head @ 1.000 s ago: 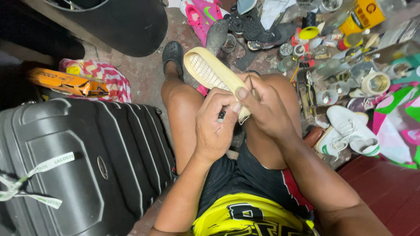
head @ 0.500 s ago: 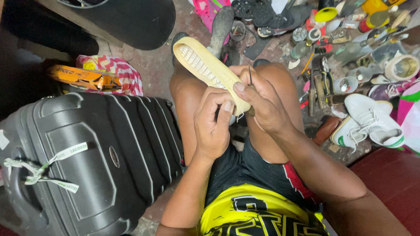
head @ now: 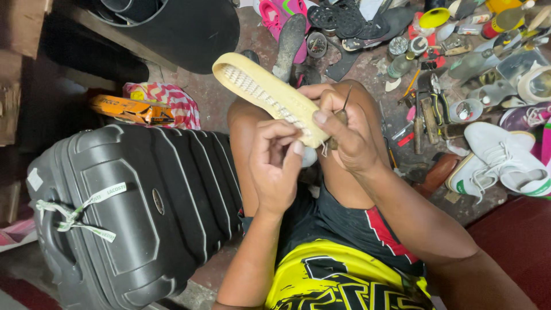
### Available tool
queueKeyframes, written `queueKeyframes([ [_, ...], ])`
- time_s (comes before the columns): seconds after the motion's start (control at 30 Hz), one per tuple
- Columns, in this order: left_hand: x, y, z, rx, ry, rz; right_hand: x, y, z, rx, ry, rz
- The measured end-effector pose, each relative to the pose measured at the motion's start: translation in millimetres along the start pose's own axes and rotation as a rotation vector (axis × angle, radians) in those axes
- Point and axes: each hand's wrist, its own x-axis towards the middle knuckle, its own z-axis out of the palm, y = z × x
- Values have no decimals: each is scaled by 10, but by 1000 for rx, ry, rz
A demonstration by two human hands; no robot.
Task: The person sits on the floor and sews a beige sandal sole using a needle and thread. They repeatedly push the needle through the sole, pull the thread, and trim excess thread with scissors.
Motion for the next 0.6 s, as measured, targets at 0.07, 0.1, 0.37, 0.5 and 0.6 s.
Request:
queueKeyframes([
  [0.07, -45, -158, 33, -17, 156, -12, -59, -40, -69, 16, 18, 25],
  [0.1, -49, -225, 36, -112, 218, -50, -93, -61, -96, 21, 23, 32],
  [0.37, -110, -225, 207, -797, 195, -407, -368, -276, 146, -42, -30, -67],
  [0.5, 194, -402, 213, -928, 49, -346, -295, -374, 269, -323, -88, -155],
  [0.6, 329, -587, 17, -974, 158, -454, -229, -403, 322, -506, -33, -87],
])
